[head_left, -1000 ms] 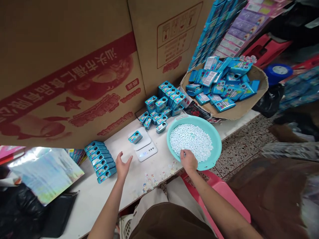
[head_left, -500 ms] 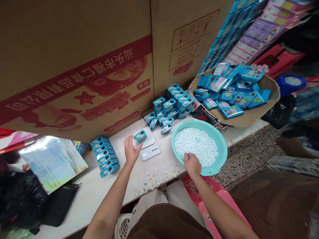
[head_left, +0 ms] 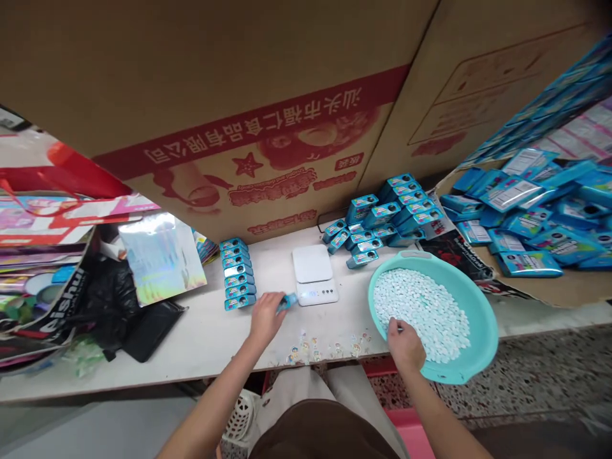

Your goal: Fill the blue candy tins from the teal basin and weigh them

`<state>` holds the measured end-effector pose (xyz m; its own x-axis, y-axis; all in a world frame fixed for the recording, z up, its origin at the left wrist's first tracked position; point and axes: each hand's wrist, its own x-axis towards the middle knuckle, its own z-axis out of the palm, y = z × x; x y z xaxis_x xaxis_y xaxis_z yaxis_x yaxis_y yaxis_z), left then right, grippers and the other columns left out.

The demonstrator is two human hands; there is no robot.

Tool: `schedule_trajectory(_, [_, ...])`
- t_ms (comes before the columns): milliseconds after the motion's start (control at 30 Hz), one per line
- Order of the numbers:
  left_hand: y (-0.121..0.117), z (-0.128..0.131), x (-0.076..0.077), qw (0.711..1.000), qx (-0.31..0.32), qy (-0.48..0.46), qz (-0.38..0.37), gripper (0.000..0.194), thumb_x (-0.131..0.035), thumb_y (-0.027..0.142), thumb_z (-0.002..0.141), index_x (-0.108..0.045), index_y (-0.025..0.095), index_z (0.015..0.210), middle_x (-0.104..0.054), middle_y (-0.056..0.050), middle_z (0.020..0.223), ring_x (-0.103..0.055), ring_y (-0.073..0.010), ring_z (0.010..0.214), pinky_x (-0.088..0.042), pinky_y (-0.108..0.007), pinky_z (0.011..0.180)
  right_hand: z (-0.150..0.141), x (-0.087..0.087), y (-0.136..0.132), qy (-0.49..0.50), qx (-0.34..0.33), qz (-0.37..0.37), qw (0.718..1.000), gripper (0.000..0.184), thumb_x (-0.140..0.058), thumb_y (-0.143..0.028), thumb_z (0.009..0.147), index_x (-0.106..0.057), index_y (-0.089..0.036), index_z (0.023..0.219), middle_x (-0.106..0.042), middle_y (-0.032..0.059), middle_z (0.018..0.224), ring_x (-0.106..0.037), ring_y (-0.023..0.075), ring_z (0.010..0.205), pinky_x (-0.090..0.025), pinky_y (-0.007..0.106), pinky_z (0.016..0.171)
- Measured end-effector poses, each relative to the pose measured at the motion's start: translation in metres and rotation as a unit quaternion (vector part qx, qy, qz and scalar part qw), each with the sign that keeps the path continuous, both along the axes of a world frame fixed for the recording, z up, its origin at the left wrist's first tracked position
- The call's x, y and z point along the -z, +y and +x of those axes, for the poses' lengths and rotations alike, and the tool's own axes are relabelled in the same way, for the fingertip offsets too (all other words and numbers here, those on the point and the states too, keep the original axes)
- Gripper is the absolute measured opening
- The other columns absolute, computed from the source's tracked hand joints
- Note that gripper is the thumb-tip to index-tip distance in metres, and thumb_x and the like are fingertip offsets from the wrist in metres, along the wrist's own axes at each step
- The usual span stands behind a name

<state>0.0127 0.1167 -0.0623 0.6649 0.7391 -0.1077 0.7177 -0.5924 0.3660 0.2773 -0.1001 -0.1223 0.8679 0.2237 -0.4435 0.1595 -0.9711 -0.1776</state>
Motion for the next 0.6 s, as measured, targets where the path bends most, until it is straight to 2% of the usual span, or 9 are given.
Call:
schedule_trajectory(100, [-0.019,-0.073,0.005,0.999,-0.033,0.035,0.022,0.034,-0.058,0.023,0.078,-0.058,0.025,0.112,-0.061,-0.007,0.103,-0.057,-0.0239,0.095,-0.046,-0.036,0.080,-0.001,-0.002,0.001,0.009,0.002,-0.011,1.000,0.045,-0.031,-0.046,0.089,-0.067,-0.022,0.104,-0.065,0.0128,0.108,-0.058,0.0248,0.077,-0.033,0.032,0.057])
schedule_trajectory(200, [-0.014,-0.115,0.017,0.997,-0.032,0.053,0.046,0.035,-0.056,0.020,0.077,-0.059,0.027,0.111,-0.061,-0.007,0.099,-0.058,-0.0244,0.094,-0.047,-0.036,0.079,-0.002,-0.003,0.001,0.016,0.000,-0.018,1.000,0.047,-0.029,-0.047,0.089,-0.066,-0.022,0.102,-0.065,0.0123,0.108,-0.059,0.0258,0.079,-0.031,0.031,0.055])
schedule_trajectory(267, [-0.003,-0.125,0.024,0.996,-0.033,0.054,0.064,0.036,-0.055,0.018,0.076,-0.059,0.027,0.111,-0.062,-0.007,0.099,-0.057,-0.0254,0.097,-0.047,-0.037,0.081,-0.002,-0.002,0.001,0.020,-0.002,-0.020,1.000,0.047,-0.029,-0.048,0.089,-0.067,-0.022,0.101,-0.066,0.0117,0.104,-0.059,0.0251,0.077,-0.030,0.030,0.054])
schedule_trajectory(400, [0.018,-0.128,0.040,0.995,-0.035,0.052,0.083,0.034,-0.054,0.018,0.076,-0.060,0.026,0.109,-0.062,-0.009,0.102,-0.055,-0.0272,0.101,-0.044,-0.040,0.087,-0.002,0.001,0.001,0.013,-0.007,-0.031,0.999,0.046,-0.031,-0.048,0.089,-0.067,-0.023,0.101,-0.066,0.0119,0.102,-0.059,0.0244,0.076,-0.030,0.030,0.055])
schedule_trajectory(500, [0.021,-0.131,0.051,0.991,-0.068,0.047,0.102,0.028,-0.054,0.019,0.077,-0.062,0.024,0.103,-0.061,-0.012,0.106,-0.054,-0.0284,0.102,-0.042,-0.043,0.089,-0.002,0.002,0.001,0.010,-0.008,-0.028,1.000,0.046,-0.030,-0.047,0.089,-0.067,-0.023,0.101,-0.067,0.0130,0.101,-0.059,0.0250,0.075,-0.030,0.031,0.054])
schedule_trajectory(600, [0.019,-0.132,0.054,0.983,-0.113,0.048,0.135,0.025,-0.055,0.024,0.077,-0.063,0.023,0.101,-0.059,-0.014,0.109,-0.053,-0.0309,0.103,-0.040,-0.046,0.089,-0.002,0.000,0.003,0.012,-0.009,-0.026,1.000,0.044,-0.030,-0.047,0.089,-0.067,-0.023,0.096,-0.067,0.0121,0.101,-0.059,0.0237,0.073,-0.030,0.030,0.054])
